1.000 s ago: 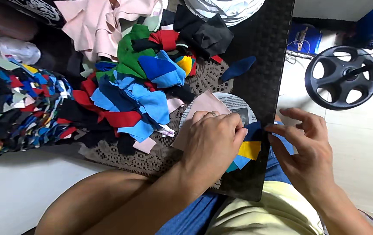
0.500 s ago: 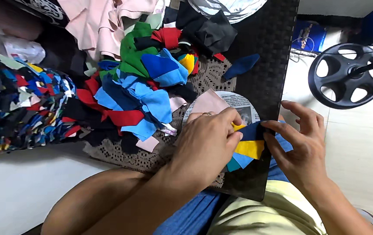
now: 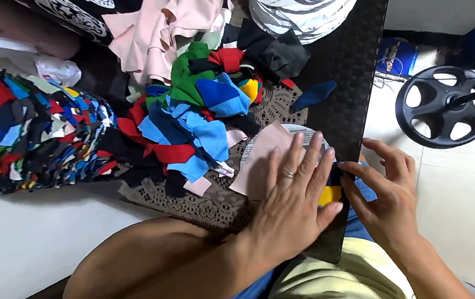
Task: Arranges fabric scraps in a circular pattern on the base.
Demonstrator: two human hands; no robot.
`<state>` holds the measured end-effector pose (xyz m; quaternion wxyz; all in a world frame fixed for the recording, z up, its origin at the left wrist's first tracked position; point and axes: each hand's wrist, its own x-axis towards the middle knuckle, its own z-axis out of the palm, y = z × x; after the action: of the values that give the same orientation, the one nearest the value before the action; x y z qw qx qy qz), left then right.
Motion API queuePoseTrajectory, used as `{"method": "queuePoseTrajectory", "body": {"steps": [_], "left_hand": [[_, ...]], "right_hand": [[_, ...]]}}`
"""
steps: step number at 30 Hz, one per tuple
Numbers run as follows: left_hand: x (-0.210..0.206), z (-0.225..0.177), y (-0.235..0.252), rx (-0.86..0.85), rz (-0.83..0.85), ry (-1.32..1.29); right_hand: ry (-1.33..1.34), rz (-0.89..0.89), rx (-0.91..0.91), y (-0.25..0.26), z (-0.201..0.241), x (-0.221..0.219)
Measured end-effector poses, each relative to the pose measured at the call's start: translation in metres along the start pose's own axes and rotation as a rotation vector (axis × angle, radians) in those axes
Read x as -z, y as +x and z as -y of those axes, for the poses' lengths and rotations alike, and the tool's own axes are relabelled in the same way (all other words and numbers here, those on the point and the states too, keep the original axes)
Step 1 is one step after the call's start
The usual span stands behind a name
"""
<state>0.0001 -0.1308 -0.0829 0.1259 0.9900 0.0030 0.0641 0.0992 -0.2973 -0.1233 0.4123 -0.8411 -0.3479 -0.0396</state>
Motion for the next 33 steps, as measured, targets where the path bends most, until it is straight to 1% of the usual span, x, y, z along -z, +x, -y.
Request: {"method": "queuePoseTrajectory", "body": {"steps": [2, 5, 8, 10, 14, 17, 20, 23, 26, 29, 31, 33], "left_hand": [[-0.014, 0.002, -0.007, -0.018, 0.029, 0.054], [-0.018, 0.004, -0.009, -0.023, 0.032, 0.096], [-0.019, 0.002, -0.008, -0.013, 0.018, 0.092], [-0.019, 0.002, -0.007, -0.011, 0.003, 0.093], [-0.012, 0.003, -0.006, -0.001, 0.028, 0.015], [0.006, 0.01, 0.003, 0.034, -0.065, -0.13], [0.038, 0.033, 0.024, 0.13, -0.184, -0.199], [0.066, 0.054, 0.04, 0.22, -0.242, -0.303], [0.075, 0.055, 0.045, 0.242, -0.227, -0.395], [0.072, 0.046, 0.046, 0.222, -0.168, -0.496], [0.069, 0.042, 0.046, 0.255, -0.142, -0.648], [0.069, 0.04, 0.045, 0.358, -0.099, -0.937]], "right_hand": [[0.003, 0.005, -0.007, 0.0, 0.0, 0.0], [0.024, -0.003, 0.0, 0.009, 0.003, 0.003], [-0.052, -0.003, 0.078, 0.048, 0.009, 0.011], [-0.123, 0.044, 0.098, 0.082, 0.011, 0.013], [-0.27, 0.164, -0.022, 0.136, 0.01, -0.002], [-0.296, 0.258, -0.054, 0.153, 0.01, -0.007], [-0.218, 0.354, 0.037, 0.16, 0.011, -0.001], [-0.119, 0.399, 0.254, 0.164, 0.024, 0.014], [-0.132, 0.425, 0.468, 0.164, 0.047, 0.03], [-0.175, 0.43, 0.619, 0.157, 0.072, 0.041], [-0.165, 0.41, 0.647, 0.15, 0.081, 0.043], [-0.087, 0.363, 0.588, 0.144, 0.084, 0.044]]}}
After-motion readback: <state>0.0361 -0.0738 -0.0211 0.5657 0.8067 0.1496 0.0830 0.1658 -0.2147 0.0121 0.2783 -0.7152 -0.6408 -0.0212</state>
